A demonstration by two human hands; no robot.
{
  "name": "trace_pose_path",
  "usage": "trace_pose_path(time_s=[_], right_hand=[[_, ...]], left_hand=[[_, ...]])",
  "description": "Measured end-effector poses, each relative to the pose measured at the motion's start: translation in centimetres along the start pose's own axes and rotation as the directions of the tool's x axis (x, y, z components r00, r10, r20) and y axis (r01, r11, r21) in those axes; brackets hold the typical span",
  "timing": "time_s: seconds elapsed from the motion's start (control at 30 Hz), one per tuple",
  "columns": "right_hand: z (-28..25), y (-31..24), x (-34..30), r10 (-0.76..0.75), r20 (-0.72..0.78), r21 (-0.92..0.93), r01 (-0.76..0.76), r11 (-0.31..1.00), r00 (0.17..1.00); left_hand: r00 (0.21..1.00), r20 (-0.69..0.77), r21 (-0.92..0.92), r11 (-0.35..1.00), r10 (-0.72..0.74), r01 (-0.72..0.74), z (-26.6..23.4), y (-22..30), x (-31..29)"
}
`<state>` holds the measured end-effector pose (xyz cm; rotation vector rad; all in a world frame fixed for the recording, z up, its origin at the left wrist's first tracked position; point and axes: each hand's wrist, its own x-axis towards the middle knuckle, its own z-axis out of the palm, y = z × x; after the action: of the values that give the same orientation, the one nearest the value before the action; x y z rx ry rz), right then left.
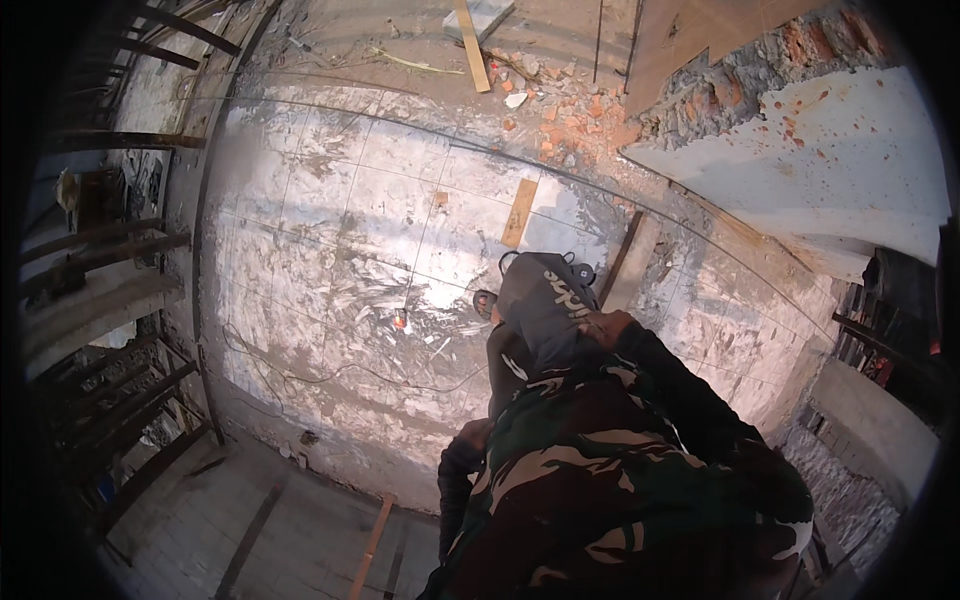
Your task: The person uses an angle grinder to cut through a long metal rod placed on a wooden block on the floor.
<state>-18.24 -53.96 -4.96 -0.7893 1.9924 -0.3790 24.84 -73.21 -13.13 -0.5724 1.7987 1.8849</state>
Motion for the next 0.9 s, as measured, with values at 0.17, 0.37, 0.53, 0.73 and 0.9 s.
trace_pose_path(time_s=[0.17, 0.37, 0.53, 0.73, 0.9], right_hand=[[-1.5, -6.1, 0.3, 0.015, 0.059, 0.371, -0.036, 0.928, 0.998], [2.4, -4.8, 16.3, -0.029, 0.056, 0.293, 0.011, 0.956, 0.998], [3.0, -3.3, 34.6, 0.280, -0.304, 0.304, -0.186, 0.934, 0.910], [5.5, 0.8, 52.4, 0.088, -0.753, 0.095, -0.024, 0.995, 0.652], [4.9, 2.5, 56.9, 0.071, -0.787, 0.125, 0.046, 0.991, 0.613]], left_hand=[[0.958, 0.245, -0.494, 0.831, -0.149, 0.255, -11.3, 2.9, 0.3], [0.871, 0.265, 0.649, 0.744, -0.413, 0.156, -26.1, 13.3, 9.8], [1.000, 0.003, 0.671, 0.741, -0.023, 0.015, -37.7, 19.0, 31.5], [0.916, 0.234, 0.962, 0.058, 0.326, -0.267, -48.6, 3.1, 68.8], [0.752, 0.299, 0.950, -0.258, 0.588, -0.176, -53.1, -8.4, 89.8]])
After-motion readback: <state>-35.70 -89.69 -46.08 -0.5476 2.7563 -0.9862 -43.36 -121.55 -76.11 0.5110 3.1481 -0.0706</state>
